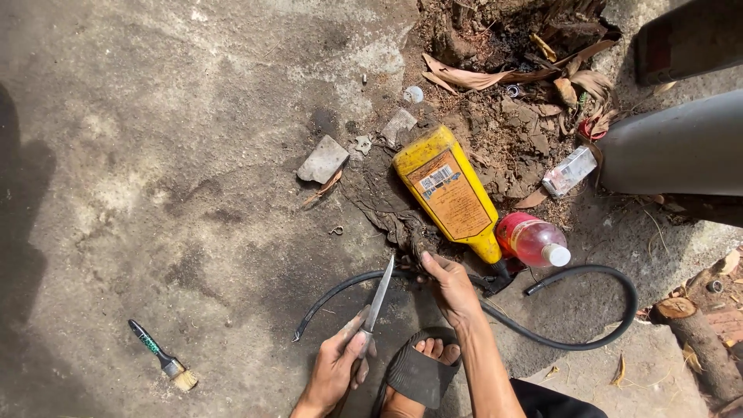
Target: Sharpening a metal blade by rubbing it against a sharpening stone while sitting on the ground.
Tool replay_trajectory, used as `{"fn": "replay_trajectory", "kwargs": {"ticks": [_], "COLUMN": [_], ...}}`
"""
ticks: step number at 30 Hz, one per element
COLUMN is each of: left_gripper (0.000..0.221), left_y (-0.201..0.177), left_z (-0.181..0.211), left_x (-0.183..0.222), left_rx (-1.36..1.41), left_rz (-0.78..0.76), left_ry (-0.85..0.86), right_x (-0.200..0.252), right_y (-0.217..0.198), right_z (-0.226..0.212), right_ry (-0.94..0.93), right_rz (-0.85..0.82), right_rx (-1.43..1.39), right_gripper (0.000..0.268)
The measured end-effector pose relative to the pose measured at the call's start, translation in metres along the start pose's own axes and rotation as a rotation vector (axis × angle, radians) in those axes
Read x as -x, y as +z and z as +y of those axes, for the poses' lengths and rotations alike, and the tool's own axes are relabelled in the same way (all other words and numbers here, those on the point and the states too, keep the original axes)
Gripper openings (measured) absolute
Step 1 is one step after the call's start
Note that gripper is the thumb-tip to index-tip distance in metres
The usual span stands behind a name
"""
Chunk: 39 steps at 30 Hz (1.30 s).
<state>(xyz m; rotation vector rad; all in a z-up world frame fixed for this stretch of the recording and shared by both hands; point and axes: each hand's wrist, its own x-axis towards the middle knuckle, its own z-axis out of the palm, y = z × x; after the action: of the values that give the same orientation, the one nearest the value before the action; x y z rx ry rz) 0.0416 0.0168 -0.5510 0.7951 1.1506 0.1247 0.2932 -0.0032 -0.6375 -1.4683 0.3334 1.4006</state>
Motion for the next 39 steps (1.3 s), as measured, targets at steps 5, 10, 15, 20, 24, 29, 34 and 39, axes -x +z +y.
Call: {"fn": "replay_trajectory", "kwargs": {"ticks": [5, 10, 15, 20, 24, 29, 34, 39], "left_gripper": [0.054, 0.052, 0.051, 0.051, 0.056, 0.064, 0.040, 0.040], "left_y": [0.042, 0.061, 0.057, 0.038, -0.020, -0.095, -0.087, -0.082], "left_z": [0.014, 0.006, 0.007, 0.022, 0.003, -0.019, 0.039, 0.013], "left_x": [-0.063, -0.075, -0.070, -0.030, 0.006, -0.022, -0.032, -0.050], "left_rx": [0.308, -0.118, -0.500, -0.427, -0.349, 0.019, 0.219, 0.228], "left_rz": [-0.015, 0.141, 0.213, 0.076, -0.046, 0.648, 0.573, 0.722], "left_ry": [0.083, 0.145, 0.322, 0.180, -0.112, 0.141, 0.390, 0.336], "right_x": [0.005, 0.012, 0.012, 0.000, 0.017, 0.051, -0.071, -0.140], "right_y": [0.000, 0.012, 0.019, 0.020, 0.045, 0.092, 0.183, 0.210], "right_z": [-0.006, -0.024, -0.020, -0.017, -0.062, -0.075, -0.073, -0.075], "right_ry": [0.156, 0.089, -0.003, -0.142, -0.001, -0.595, -0.986, -1.045], "right_rz": [-0.208, -0.249, -0.167, -0.084, 0.094, 0.107, -0.249, -0.532], "right_rx": [0.068, 0.251, 0.416, 0.369, 0.379, 1.745, 1.925, 2.290], "right_gripper": [0.021, 0.031, 0.029, 0.025, 0.055, 0.043, 0.094, 0.106]}}
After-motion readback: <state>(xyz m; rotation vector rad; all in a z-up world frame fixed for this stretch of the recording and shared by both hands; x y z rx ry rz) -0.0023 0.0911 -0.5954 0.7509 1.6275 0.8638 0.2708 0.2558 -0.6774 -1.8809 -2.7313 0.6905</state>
